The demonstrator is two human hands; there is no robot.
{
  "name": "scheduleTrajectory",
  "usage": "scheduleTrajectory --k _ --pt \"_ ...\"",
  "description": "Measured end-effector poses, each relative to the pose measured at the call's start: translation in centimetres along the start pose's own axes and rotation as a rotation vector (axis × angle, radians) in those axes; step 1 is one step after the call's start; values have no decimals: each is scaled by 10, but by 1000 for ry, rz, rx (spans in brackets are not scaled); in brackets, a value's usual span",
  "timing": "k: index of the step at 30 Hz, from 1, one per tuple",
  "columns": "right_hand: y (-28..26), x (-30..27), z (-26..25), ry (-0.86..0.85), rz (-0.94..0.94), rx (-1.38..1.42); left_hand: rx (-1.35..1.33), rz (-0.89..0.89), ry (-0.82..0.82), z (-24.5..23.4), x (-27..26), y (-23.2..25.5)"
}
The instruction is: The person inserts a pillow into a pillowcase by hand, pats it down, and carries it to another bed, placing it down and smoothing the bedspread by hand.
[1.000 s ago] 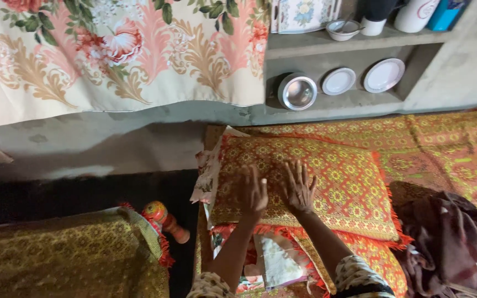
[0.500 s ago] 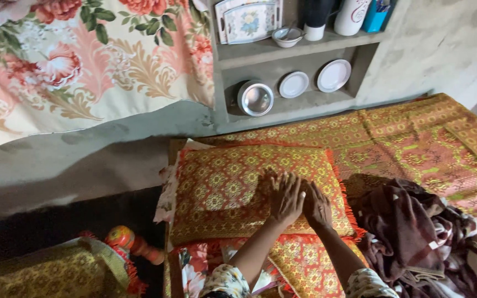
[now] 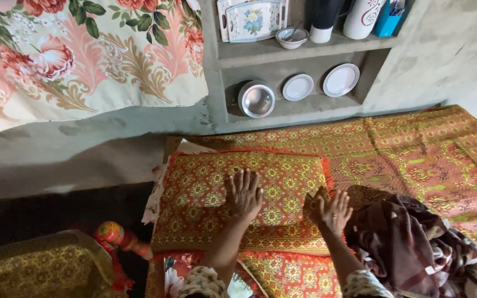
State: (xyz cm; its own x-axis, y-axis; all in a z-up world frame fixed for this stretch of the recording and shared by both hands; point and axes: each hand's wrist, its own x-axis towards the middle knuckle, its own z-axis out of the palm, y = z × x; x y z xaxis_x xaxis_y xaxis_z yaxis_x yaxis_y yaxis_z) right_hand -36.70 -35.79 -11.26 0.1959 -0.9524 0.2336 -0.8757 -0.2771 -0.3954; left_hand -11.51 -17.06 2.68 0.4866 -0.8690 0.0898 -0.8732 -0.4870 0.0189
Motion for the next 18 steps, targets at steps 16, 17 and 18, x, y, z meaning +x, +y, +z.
scheduleTrajectory --k 16,17,18 --pt "-78 22 -10 -130 -105 215 -39 -43 18 2 -8 4" --pt "-93 11 -9 152 -514 169 -44 -10 117 13 -7 1" --pt "-109 1 -8 449 -912 117 -48 23 216 25 -5 -1"
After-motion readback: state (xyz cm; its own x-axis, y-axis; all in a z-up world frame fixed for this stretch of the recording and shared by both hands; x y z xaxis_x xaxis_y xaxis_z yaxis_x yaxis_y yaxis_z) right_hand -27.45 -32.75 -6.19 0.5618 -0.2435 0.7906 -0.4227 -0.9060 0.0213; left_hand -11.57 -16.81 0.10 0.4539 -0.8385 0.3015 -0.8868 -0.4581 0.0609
